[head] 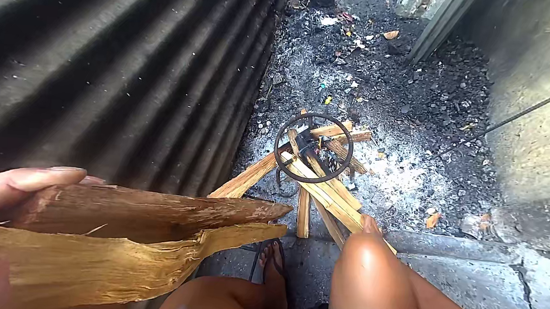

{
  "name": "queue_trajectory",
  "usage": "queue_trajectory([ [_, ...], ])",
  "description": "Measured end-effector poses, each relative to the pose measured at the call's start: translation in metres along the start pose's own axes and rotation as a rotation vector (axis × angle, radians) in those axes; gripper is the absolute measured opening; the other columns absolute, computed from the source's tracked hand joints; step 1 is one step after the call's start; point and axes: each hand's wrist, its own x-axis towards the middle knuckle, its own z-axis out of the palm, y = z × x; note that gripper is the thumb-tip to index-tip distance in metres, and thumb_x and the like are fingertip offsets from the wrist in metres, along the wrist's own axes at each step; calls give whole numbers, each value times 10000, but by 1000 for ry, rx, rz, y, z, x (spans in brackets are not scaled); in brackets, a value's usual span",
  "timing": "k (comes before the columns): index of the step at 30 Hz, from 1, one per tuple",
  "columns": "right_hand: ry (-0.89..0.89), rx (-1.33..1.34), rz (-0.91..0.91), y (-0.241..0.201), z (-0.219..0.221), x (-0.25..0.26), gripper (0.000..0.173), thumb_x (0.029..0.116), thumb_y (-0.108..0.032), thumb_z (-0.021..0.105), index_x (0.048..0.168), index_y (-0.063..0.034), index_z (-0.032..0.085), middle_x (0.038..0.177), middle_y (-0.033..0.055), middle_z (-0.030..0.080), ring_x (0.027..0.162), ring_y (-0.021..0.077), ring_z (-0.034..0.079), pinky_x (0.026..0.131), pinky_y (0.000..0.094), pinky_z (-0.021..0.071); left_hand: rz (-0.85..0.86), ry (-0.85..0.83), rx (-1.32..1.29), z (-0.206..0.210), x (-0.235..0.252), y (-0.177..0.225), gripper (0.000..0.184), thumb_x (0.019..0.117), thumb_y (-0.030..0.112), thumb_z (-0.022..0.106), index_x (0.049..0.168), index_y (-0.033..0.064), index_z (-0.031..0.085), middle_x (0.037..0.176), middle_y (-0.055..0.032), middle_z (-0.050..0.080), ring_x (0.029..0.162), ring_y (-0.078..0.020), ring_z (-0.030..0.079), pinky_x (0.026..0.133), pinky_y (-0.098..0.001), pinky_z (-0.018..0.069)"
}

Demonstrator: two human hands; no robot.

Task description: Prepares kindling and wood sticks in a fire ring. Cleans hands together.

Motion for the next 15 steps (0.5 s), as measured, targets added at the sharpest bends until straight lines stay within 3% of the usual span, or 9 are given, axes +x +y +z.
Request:
queue_trajectory([
  [1,253,55,-75,27,37,28,477,1076,-105,302,1466,132,437,1498,280,510,1446,298,470,1220,367,304,5,9,0,5,2,1,556,907,531,697,1151,33,661,1150,-17,716,1067,-124,685,964,-263,556],
  [2,155,50,-65,42,41,46,487,1083,-97,271,1512,104,379,1559,259,446,1493,290,406,1237,405,276,11,5,15,8,4,2,557,900,531,702,1144,32,663,1150,-16,717,1065,-118,684,961,-254,553],
  [4,-32,48,-31,63,46,78,554,1061,-120,381,1586,31,290,1642,225,330,1547,297,304,1255,467,239,10,-15,26,14,7,5,536,886,527,714,1130,51,682,1140,4,720,1056,-102,683,950,-233,552],
  [5,-146,-3,-22,70,45,90,665,1048,-200,505,1619,-18,217,1681,187,259,1568,288,247,1255,477,233,12,-20,23,18,10,8,515,883,526,721,1114,66,697,1131,18,726,1050,-91,687,942,-222,554],
  [6,17,43,-55,85,70,110,790,911,-254,737,1565,-31,354,1604,195,402,1505,313,373,1209,514,319,13,-28,32,21,11,9,504,887,525,714,1109,72,702,1122,30,724,1046,-78,682,939,-212,550],
  [7,149,78,-91,96,92,126,887,787,-282,861,1517,-29,424,1536,208,481,1450,330,447,1176,540,366,11,-36,39,21,11,9,505,891,523,707,1112,69,702,1120,31,721,1043,-73,678,938,-211,548],
  [8,182,83,-106,101,100,135,933,747,-300,895,1510,-37,425,1522,204,493,1438,327,461,1165,550,378,7,-46,45,20,11,8,516,892,522,700,1120,59,698,1123,25,719,1043,-76,678,940,-217,549],
  [11,139,51,-102,102,100,141,958,752,-335,896,1522,-54,399,1541,185,476,1444,313,454,1155,547,395,-3,-56,47,24,11,9,520,895,517,694,1118,48,690,1128,15,715,1045,-92,679,943,-233,551],
  [15,201,104,-64,109,125,154,985,663,-346,946,1483,-90,465,1498,179,525,1408,350,488,1118,615,405,9,-34,16,34,12,10,533,867,541,725,1098,61,708,1095,31,719,1010,-79,681,910,-215,558],
])
